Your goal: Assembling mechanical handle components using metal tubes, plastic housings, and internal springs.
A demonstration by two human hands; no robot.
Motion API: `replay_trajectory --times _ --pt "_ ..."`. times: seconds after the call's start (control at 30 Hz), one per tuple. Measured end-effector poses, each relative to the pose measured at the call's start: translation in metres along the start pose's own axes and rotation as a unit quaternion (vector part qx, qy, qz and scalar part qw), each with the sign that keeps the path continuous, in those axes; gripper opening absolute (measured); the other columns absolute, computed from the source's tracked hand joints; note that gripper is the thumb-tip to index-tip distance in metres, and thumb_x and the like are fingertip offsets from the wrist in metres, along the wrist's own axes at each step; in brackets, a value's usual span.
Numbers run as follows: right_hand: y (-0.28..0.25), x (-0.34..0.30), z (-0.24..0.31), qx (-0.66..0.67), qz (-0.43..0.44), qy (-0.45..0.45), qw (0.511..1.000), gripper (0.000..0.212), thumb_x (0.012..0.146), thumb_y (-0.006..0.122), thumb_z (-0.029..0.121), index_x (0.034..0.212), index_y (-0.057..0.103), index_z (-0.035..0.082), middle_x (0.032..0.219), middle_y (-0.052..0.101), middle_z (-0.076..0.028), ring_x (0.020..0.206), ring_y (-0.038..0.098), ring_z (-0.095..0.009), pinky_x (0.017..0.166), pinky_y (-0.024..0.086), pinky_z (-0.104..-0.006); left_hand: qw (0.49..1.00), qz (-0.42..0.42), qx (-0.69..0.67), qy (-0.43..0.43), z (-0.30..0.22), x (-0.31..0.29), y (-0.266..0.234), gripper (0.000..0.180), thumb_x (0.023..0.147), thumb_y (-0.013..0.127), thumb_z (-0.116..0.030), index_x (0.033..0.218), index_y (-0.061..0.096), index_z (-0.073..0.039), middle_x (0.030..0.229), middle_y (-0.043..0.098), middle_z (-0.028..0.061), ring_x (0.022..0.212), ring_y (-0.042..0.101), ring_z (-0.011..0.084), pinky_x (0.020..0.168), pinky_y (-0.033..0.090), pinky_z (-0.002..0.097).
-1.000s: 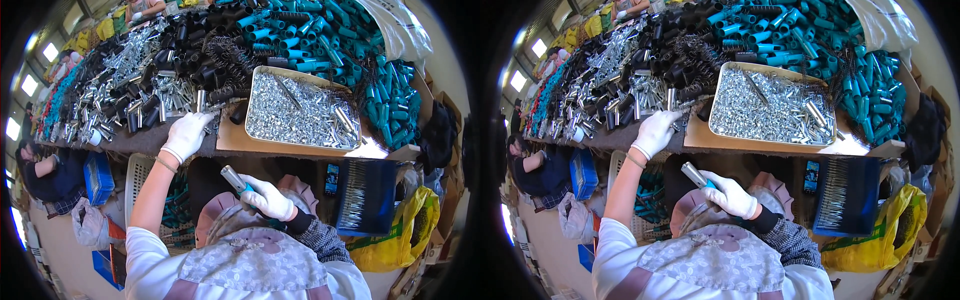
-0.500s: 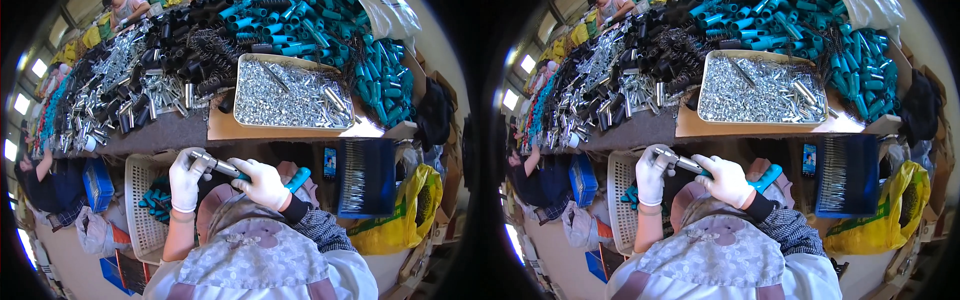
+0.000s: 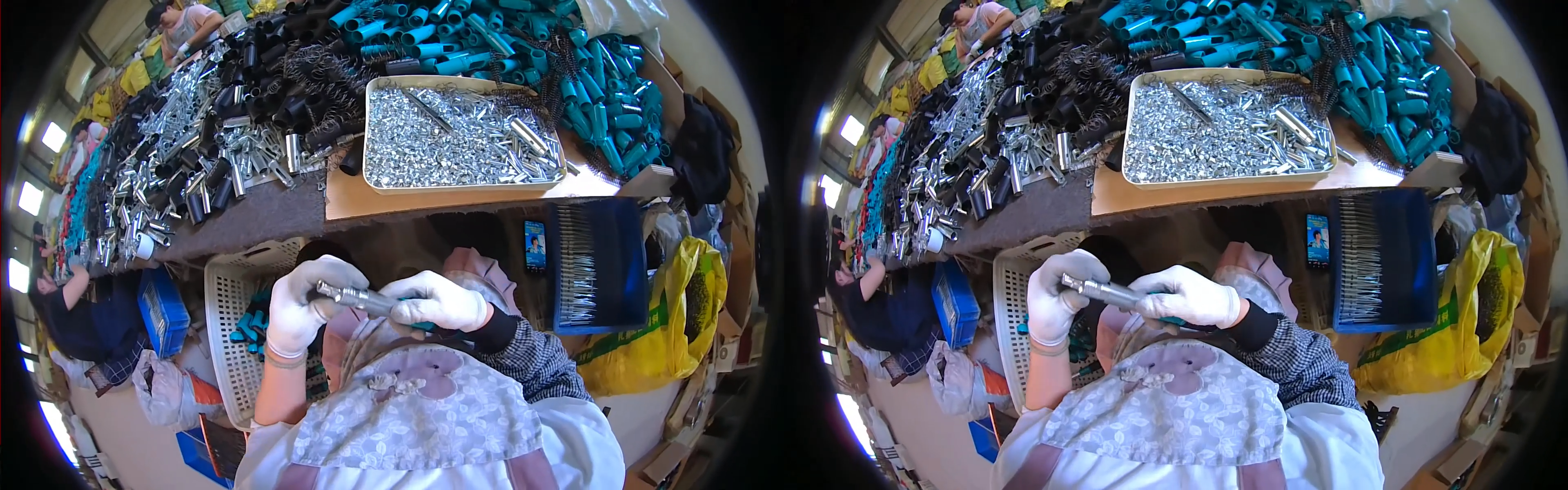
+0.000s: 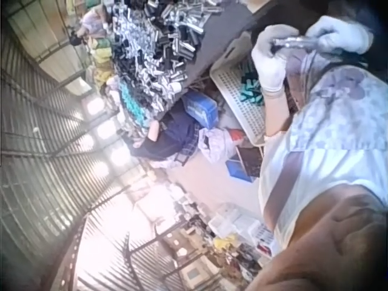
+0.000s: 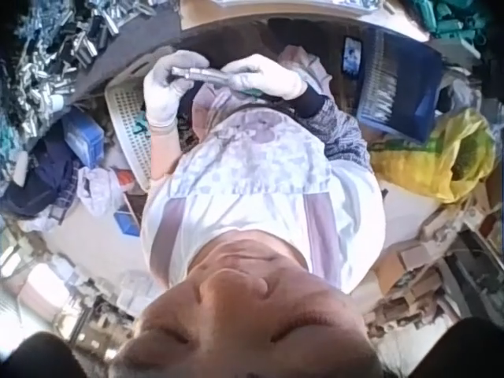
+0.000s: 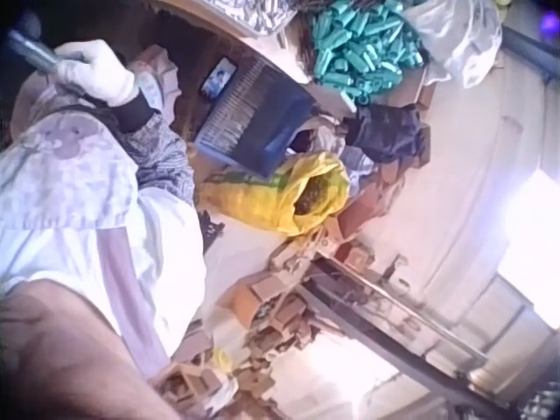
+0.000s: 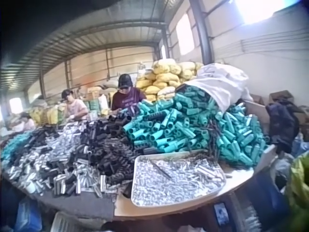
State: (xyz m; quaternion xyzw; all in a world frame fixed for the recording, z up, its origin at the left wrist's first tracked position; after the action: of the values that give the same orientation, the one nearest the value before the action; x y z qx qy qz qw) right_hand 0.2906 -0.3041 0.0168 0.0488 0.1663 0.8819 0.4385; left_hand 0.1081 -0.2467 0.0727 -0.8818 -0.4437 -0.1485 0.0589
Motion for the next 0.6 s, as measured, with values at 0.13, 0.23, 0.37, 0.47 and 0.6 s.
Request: replay_trajectory --times 0.13,0.23,0.37,0.47,0.6 --pt "-0.001 -0.004 0.007 -0.154 -0.085 -0.055 0.983 0.036 0.096 0.065 0.028 0.122 0.067 0.003 0.078 0.066 -0.006 0.070 0.064 -0.018 0.066 0.052 -0.0326 0.994 -0.002 0.007 -0.107 -0.016 0.004 -0.002 0.071 0.081 0.082 -0.049 0.122 0.061 0.005 0.117 0.068 0.0170 0.099 0.066 0.0209 0.084 0.054 0.0325" --pt "0.002 -0.009 0.022 -0.322 -0.176 -0.118 0.923 0.037 0.093 0.066 0.029 0.121 0.068 0.005 0.086 0.070 -0.016 0.080 0.072 -0.032 0.074 0.055 -0.0394 0.962 -0.030 0.210 -0.173 -0.016 -0.001 -0.015 0.059 0.087 0.081 -0.041 0.119 0.063 0.005 0.100 0.071 0.0119 0.086 0.068 0.0160 0.078 0.055 0.0307" --pt "0.000 -0.012 0.033 -0.420 -0.186 -0.123 0.880 0.036 0.093 0.065 0.031 0.120 0.068 0.005 0.089 0.072 -0.017 0.083 0.072 -0.035 0.075 0.056 -0.0397 0.941 0.034 0.326 -0.079 -0.034 0.005 0.011 0.018 0.083 0.068 0.000 0.100 0.071 -0.002 0.096 0.069 0.0130 0.087 0.068 0.0280 0.079 0.054 0.0372" --pt "-0.003 -0.013 0.023 -0.325 -0.129 -0.098 0.932 0.036 0.093 0.066 0.034 0.116 0.069 0.007 0.091 0.071 -0.019 0.084 0.069 -0.039 0.075 0.055 -0.0441 0.900 0.168 0.381 0.128 -0.045 0.006 0.020 0.035 0.066 0.074 0.004 0.101 0.069 0.001 0.107 0.067 0.0133 0.101 0.064 0.0325 0.088 0.051 0.0401" --pt "-0.001 -0.015 0.027 -0.412 -0.169 -0.115 0.888 0.036 0.093 0.066 0.035 0.116 0.069 0.007 0.092 0.071 -0.019 0.085 0.070 -0.039 0.075 0.055 -0.0443 0.921 -0.036 0.312 -0.231 -0.031 -0.004 -0.011 0.040 0.076 0.077 -0.014 0.113 0.068 0.000 0.097 0.069 0.0127 0.087 0.067 0.0175 0.081 0.053 0.0303"
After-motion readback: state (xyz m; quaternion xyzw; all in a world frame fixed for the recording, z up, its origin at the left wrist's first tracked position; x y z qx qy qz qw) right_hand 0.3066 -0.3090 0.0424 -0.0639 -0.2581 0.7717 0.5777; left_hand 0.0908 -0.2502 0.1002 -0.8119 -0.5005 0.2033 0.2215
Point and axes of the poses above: each hand's wrist, its own x-axis towards the middle knuckle, its own y-axis out of the palm, z = x × y, the point moved 5 cm from there along x, towards the middle knuckle
